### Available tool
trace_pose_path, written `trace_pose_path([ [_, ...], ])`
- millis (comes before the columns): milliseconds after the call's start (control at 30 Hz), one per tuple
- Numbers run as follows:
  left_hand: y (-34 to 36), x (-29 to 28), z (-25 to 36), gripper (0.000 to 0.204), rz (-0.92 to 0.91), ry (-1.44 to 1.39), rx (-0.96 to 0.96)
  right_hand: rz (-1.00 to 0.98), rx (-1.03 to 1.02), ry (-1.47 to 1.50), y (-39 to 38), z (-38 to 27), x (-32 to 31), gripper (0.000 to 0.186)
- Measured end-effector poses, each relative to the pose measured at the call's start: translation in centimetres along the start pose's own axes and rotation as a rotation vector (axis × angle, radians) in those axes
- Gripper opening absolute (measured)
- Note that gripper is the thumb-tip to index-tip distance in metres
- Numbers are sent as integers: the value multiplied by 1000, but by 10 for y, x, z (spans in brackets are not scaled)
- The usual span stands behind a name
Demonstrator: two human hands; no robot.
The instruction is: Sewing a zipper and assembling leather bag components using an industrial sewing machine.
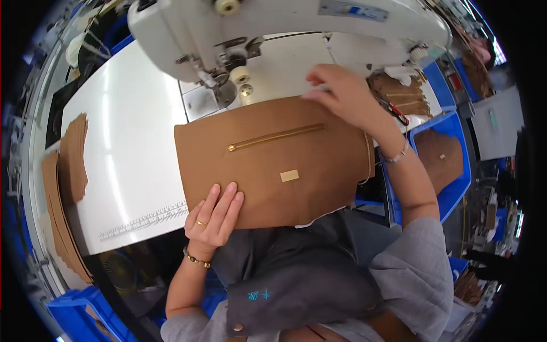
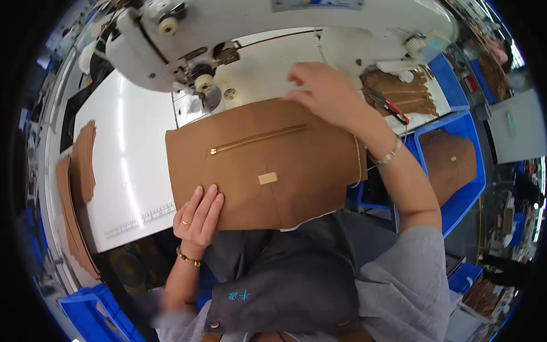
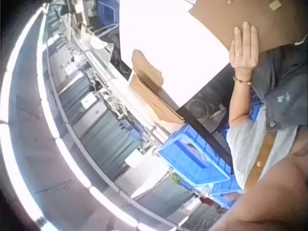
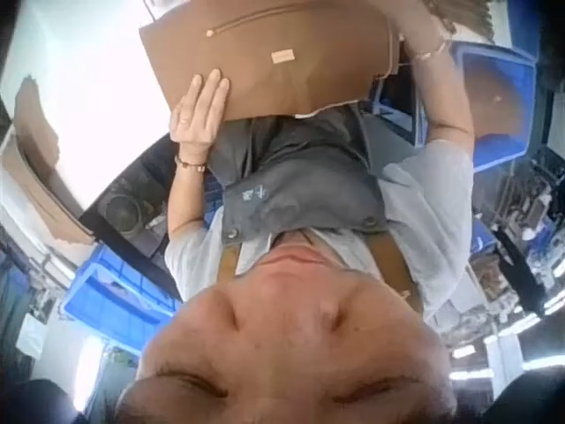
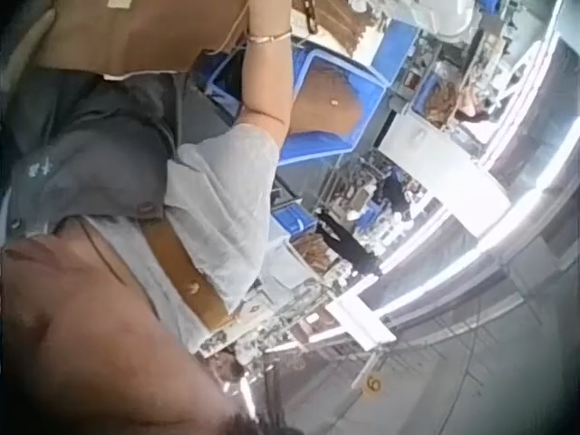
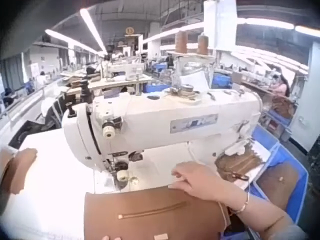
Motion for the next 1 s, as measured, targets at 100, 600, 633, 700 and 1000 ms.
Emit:
trace_pose_path([
  [100,-4,-2,2,18,1,36,4,-201,-15,29,27,-21,25,42],
  [600,-41,22,9,85,200,130,-43,1411,184,471,-181,65,-154,20],
  [633,-39,23,9,81,202,147,-41,1521,310,417,-211,90,-168,22],
  [700,-37,23,10,81,191,159,-38,1592,479,296,-273,142,-187,26],
  [1000,-29,19,14,74,142,172,-41,1028,1691,-891,-417,261,-118,42],
])
Point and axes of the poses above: each hand's wrist, its own y-axis towards the middle knuckle, its own x-axis out of the palm, z = x × y, the point moved 1 cm from there along y, towards the middle knuckle, and after that the axes turned 9 degrees about x, right-handed, at the moved point
